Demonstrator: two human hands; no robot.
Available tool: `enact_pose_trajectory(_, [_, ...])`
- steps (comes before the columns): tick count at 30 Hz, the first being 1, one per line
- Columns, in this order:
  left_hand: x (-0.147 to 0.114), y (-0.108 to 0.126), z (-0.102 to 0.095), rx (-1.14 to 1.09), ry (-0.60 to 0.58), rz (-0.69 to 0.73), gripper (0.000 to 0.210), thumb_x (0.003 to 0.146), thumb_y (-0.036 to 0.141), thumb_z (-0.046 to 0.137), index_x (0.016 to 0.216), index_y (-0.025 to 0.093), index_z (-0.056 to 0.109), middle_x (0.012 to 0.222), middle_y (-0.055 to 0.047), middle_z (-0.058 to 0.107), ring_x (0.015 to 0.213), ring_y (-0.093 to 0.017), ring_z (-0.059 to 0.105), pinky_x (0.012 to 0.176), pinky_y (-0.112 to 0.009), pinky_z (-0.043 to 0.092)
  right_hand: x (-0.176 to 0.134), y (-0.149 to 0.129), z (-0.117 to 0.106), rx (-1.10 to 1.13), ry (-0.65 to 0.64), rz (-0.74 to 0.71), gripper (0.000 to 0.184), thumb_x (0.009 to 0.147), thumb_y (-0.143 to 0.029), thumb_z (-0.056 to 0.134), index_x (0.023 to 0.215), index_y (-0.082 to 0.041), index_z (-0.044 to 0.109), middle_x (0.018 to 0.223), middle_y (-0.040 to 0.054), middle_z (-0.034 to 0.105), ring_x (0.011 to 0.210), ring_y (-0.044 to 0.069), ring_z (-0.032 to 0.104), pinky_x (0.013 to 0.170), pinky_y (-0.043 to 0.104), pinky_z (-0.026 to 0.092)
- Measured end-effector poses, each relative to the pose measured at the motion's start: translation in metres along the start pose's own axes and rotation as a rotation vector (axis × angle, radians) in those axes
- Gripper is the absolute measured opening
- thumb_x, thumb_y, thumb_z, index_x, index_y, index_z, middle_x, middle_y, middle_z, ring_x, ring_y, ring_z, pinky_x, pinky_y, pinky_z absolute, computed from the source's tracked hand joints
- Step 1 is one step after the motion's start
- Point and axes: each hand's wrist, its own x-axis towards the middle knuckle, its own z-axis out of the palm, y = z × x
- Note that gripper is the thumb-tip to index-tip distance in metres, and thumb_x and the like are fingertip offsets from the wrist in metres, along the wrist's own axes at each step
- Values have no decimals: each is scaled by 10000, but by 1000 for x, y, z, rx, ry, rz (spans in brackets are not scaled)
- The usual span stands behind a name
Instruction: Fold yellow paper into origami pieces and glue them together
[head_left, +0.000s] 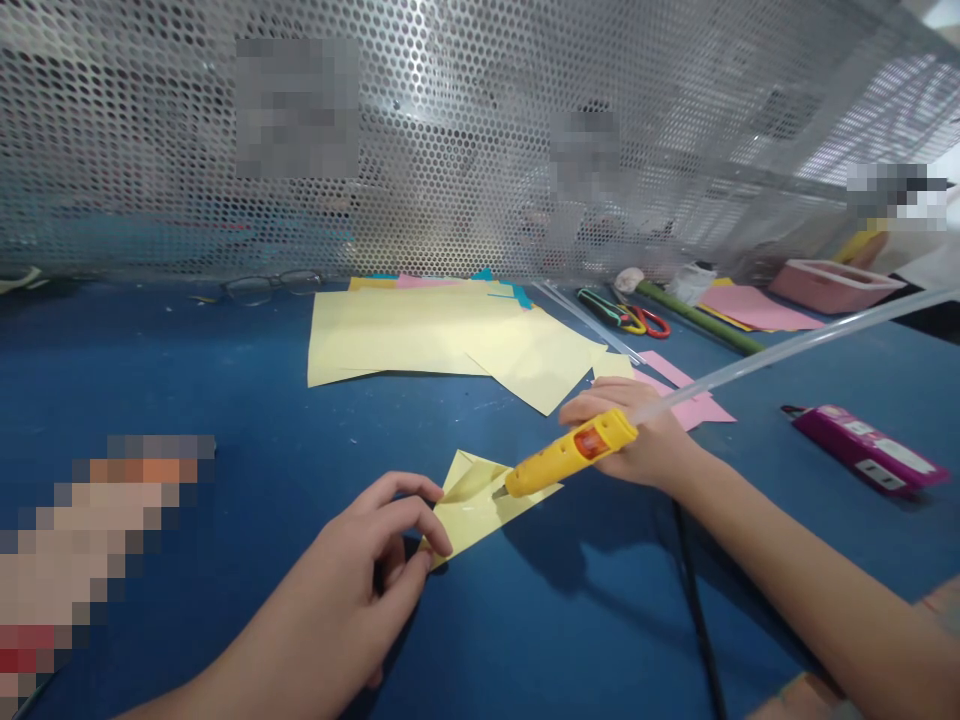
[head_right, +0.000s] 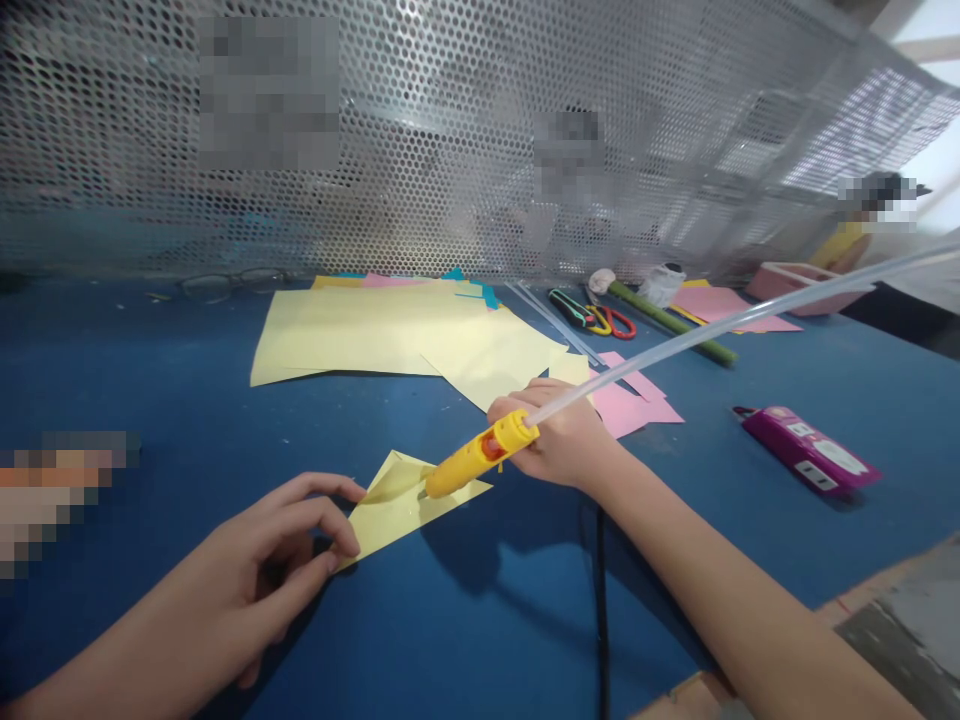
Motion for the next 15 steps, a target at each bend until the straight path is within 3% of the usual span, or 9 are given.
enact_pose_trajectory(7, [-3,4,1,-1,22,-8,231,819,433,562,796,219,648,1132,-43,582,405,-34,447,224,-155,416,-5,3,4,15,-20,44,115,901,-185,537,826,-187,625,681,3,678,543,124,566,565,262,458])
enact_pose_trajectory(11, [-8,14,2,12,70,-18,245,852,415,516,789,222,652,1108,-27,569,440,-29,443,267,-125,423,-9,6,4,11,-32,74,245,1007,-373,579,888,-164,628,741,-29,631,574,102,559,572,253,487])
enact_pose_trajectory(15, [-11,21,4,13,95,-15,248,847,405,494,777,227,651,1140,-18,549,452,-19,430,273,-109,408,-10,3,6,30,-56,82,285,1014,-417,579,901,-162,636,762,-26,635,611,105,591,613,271,531])
